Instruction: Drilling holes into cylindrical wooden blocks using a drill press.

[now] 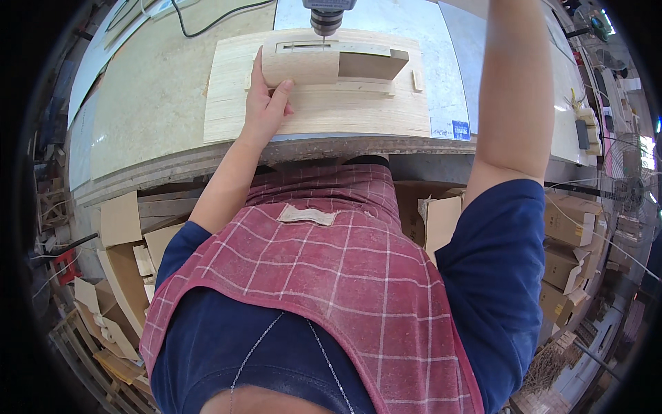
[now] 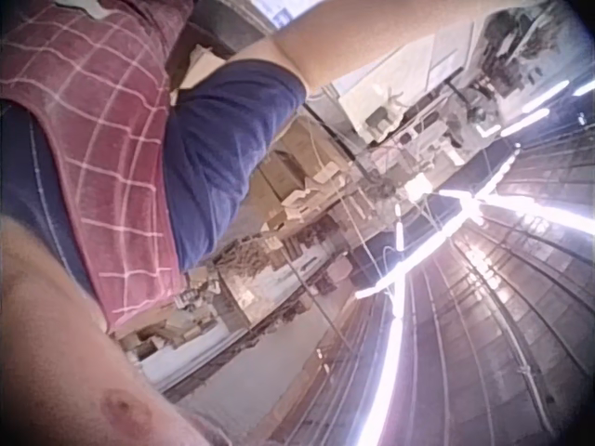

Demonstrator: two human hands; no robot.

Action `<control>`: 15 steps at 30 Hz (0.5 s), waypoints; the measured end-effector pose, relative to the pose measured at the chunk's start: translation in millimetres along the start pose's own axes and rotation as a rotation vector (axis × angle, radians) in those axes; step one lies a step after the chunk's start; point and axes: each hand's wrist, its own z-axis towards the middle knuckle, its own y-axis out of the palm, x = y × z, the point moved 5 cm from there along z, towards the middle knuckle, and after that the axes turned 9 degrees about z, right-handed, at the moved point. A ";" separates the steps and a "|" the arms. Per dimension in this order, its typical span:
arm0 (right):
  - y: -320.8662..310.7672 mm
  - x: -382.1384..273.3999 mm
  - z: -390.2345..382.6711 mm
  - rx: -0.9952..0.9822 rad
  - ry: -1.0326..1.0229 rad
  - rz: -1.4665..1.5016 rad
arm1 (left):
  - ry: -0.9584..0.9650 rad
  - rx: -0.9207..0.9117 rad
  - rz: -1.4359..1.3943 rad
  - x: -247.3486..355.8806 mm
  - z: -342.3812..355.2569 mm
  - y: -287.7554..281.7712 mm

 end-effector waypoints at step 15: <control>8.0 -58.4 -111.1 0.207 -0.422 -0.484 | -0.010 0.001 -0.008 1.9 0.0 0.0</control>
